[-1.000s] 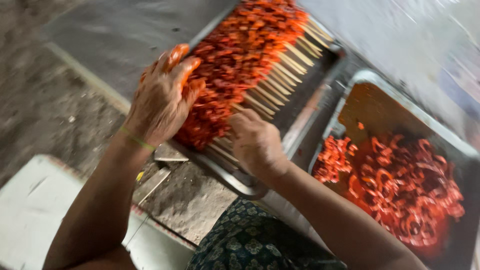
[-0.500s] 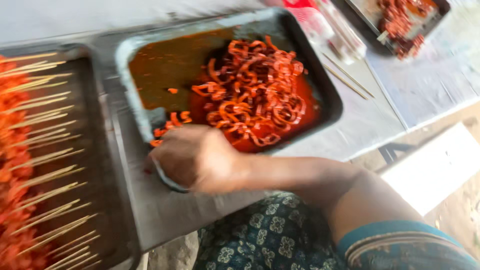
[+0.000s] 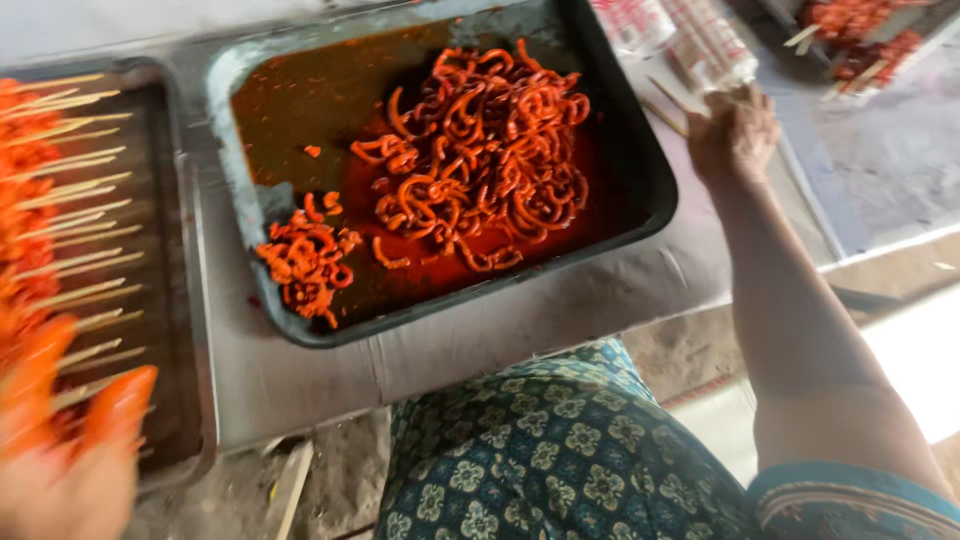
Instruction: The person is skewering marinated pieces of food onto bamboo sticks by hand and placing them onto a metal tray.
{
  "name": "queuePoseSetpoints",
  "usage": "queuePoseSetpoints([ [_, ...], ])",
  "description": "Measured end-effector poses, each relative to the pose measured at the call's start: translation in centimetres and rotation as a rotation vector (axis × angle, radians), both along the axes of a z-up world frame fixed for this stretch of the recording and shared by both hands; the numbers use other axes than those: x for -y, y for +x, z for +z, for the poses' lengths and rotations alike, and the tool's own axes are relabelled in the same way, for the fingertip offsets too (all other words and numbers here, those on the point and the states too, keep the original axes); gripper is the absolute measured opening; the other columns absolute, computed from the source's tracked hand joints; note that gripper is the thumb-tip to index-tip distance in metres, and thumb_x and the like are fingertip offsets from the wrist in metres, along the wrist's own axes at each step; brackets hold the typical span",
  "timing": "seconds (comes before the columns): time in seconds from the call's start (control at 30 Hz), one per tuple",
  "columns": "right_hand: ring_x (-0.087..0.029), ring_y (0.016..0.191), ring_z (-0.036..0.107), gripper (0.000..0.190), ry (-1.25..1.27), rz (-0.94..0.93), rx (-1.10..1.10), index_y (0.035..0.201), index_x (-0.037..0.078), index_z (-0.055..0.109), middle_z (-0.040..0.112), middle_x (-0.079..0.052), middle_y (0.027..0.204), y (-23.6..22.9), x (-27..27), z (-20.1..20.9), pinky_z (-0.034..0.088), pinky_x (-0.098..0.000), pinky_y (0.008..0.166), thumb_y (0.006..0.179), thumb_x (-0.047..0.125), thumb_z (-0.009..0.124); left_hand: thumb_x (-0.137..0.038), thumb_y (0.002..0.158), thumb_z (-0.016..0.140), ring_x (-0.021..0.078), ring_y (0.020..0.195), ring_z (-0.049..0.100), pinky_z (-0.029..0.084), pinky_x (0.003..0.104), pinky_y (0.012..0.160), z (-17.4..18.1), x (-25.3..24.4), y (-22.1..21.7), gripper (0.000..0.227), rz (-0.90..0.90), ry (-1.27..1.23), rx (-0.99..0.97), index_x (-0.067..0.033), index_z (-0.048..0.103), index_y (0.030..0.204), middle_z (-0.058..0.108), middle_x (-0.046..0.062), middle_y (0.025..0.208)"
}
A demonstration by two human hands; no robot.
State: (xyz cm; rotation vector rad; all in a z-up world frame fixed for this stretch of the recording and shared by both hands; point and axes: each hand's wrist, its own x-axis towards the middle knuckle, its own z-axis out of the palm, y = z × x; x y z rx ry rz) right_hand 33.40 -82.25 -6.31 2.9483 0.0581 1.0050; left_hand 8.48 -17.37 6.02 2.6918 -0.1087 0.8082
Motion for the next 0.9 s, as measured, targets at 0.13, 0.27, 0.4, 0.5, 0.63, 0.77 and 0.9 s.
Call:
queuePoseSetpoints([
  [0.13, -0.042, 0.108, 0.059, 0.014, 0.118, -0.08, -0.091, 0.09, 0.009, 0.078, 0.068, -0.02, 0.114, 2.0, 2.7, -2.7, 0.047, -0.0518, 0.091, 0.093, 0.022, 0.074, -0.004, 0.078, 0.086, 0.0394, 0.14, 0.051, 0.045, 0.047, 0.115, 0.8, 5.5, 0.4, 0.058, -0.088, -0.16, -0.001, 0.0001, 0.063, 0.132, 0.053, 0.02, 0.151],
  [0.27, -0.041, 0.102, 0.064, 0.013, 0.188, -0.063, -0.195, 0.086, 0.006, 0.073, 0.069, -0.021, 0.108, 2.8, 4.9, -4.1, 0.05, -0.051, 0.086, 0.091, 0.009, 0.062, -0.011, 0.086, 0.085, 0.0351, 0.135, 0.056, 0.046, 0.045, 0.116, -0.8, 10.0, 5.1, 0.05, -0.298, -0.211, -0.009, -0.0019, 0.066, 0.132, 0.06, 0.018, 0.143],
  [0.4, -0.031, 0.082, 0.068, 0.016, 0.04, 0.1, 0.002, 0.082, 0.008, 0.069, 0.069, -0.014, 0.083, 2.0, 5.6, -1.8, 0.054, -0.0427, 0.073, 0.087, 0.001, 0.055, -0.011, 0.09, 0.081, 0.0326, 0.108, 0.069, 0.056, 0.039, 0.095, -1.7, 14.3, 9.5, 0.028, -0.313, -0.242, -0.09, -0.0048, 0.073, 0.116, 0.072, 0.014, 0.117],
  [0.5, -0.023, 0.063, 0.062, 0.022, 0.461, 0.21, -0.151, 0.085, 0.006, 0.068, 0.064, -0.01, 0.071, 0.2, 1.7, 3.5, 0.05, -0.0392, 0.061, 0.094, -0.001, 0.049, -0.008, 0.087, 0.079, 0.0315, 0.099, 0.069, 0.057, 0.039, 0.087, -3.0, 17.8, 12.7, 0.025, -0.39, -0.215, -0.103, -0.0065, 0.075, 0.112, 0.072, 0.014, 0.11],
  [0.63, -0.019, 0.05, 0.05, 0.022, 0.922, 0.507, -0.241, 0.074, 0.002, 0.055, 0.056, -0.011, 0.067, 0.3, -4.0, 8.2, 0.037, -0.0349, 0.05, 0.092, -0.009, 0.047, -0.004, 0.086, 0.075, 0.028, 0.096, 0.07, 0.059, 0.038, 0.082, -5.3, 23.0, 14.5, 0.02, -0.587, -0.189, -0.124, -0.0083, 0.076, 0.105, 0.072, 0.011, 0.105],
  [0.77, -0.017, 0.048, 0.05, 0.038, 1.274, 0.641, -0.234, 0.07, 0.002, 0.051, 0.053, -0.008, 0.061, 4.9, -7.3, 7.9, 0.037, -0.0308, 0.044, 0.104, -0.005, 0.064, -0.016, 0.084, 0.078, 0.0296, 0.091, 0.067, 0.058, 0.041, 0.075, -6.5, 28.0, 15.1, 0.011, -0.719, -0.06, -0.175, -0.0077, 0.07, 0.086, 0.069, 0.012, 0.093],
  [0.9, -0.015, 0.043, 0.046, 0.023, 1.489, 0.788, -0.3, 0.076, 0.003, 0.058, 0.055, -0.007, 0.06, 5.5, -10.3, 6.8, 0.032, -0.0283, 0.039, 0.098, 0.006, 0.051, -0.013, 0.082, 0.074, 0.0288, 0.087, 0.066, 0.056, 0.044, 0.071, -6.8, 30.8, 15.5, 0.009, -0.633, 0.172, -0.13, -0.0076, 0.066, 0.083, 0.067, 0.009, 0.087],
])
